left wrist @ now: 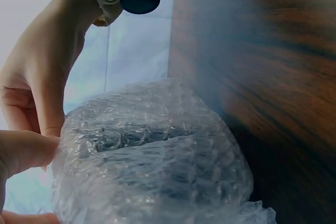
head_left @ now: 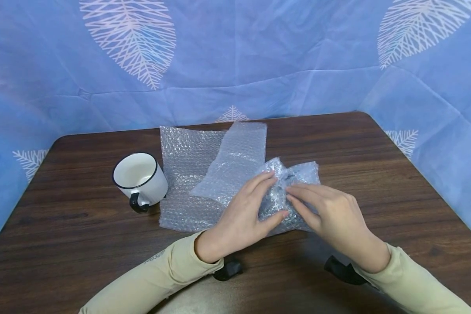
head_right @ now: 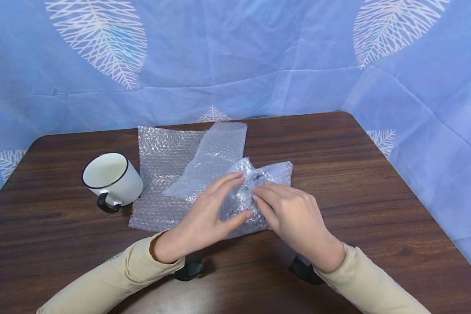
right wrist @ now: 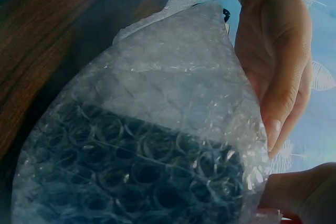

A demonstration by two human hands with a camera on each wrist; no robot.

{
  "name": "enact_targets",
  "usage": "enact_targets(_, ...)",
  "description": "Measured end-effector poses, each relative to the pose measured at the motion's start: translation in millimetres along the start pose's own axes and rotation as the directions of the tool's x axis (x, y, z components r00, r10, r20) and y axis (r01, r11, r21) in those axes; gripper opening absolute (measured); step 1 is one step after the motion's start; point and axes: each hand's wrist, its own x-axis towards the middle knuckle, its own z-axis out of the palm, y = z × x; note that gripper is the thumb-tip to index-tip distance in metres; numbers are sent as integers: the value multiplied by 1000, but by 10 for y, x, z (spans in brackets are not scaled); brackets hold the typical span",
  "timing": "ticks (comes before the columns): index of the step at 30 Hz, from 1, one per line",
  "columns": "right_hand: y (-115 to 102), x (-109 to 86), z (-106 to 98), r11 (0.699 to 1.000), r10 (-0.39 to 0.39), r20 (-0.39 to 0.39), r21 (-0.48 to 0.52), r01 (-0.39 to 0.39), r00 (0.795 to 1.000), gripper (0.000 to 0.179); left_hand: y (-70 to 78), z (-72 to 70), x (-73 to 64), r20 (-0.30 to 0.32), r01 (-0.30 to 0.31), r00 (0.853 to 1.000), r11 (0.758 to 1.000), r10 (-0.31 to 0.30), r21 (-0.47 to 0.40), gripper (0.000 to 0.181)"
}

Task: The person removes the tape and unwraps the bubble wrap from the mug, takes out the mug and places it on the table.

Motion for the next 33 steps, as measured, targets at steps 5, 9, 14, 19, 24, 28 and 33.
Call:
enact_targets(5,8,4,12,1000,-11,-21,-19,10,1000,49,-9,-2,-5,9,14,1000,1000,-14,-16,64)
enact_targets(9,12,5,19,1000,-11,-36,-23,10,999,48,-12,-3,-11,9,15,1000,1000,-15,-26,64)
enact_targets(14,35,7,21,1000,11,-41,3,-11,999,48,-22,5,-13,3,8,1000,999,-8,-36,63)
enact_targets(19,80,11,-10,995,76,-38,65,-73,996,53,-28,4,-17,15,24,1000,999,-23,-41,63)
enact_targets(24,107,7,-58,979,156,-18,132,-152,988,34,-38,2,-23,5,23,1000,999,-23,-43,63)
enact_targets(28,116,5,-94,969,200,-15,148,-196,980,13,-40,6,-25,-8,17,1000,999,-17,-37,63)
enact_targets(33,166,-38,-176,957,254,-43,153,-245,966,23,-36,10,-28,-2,21,1000,999,-21,-42,63)
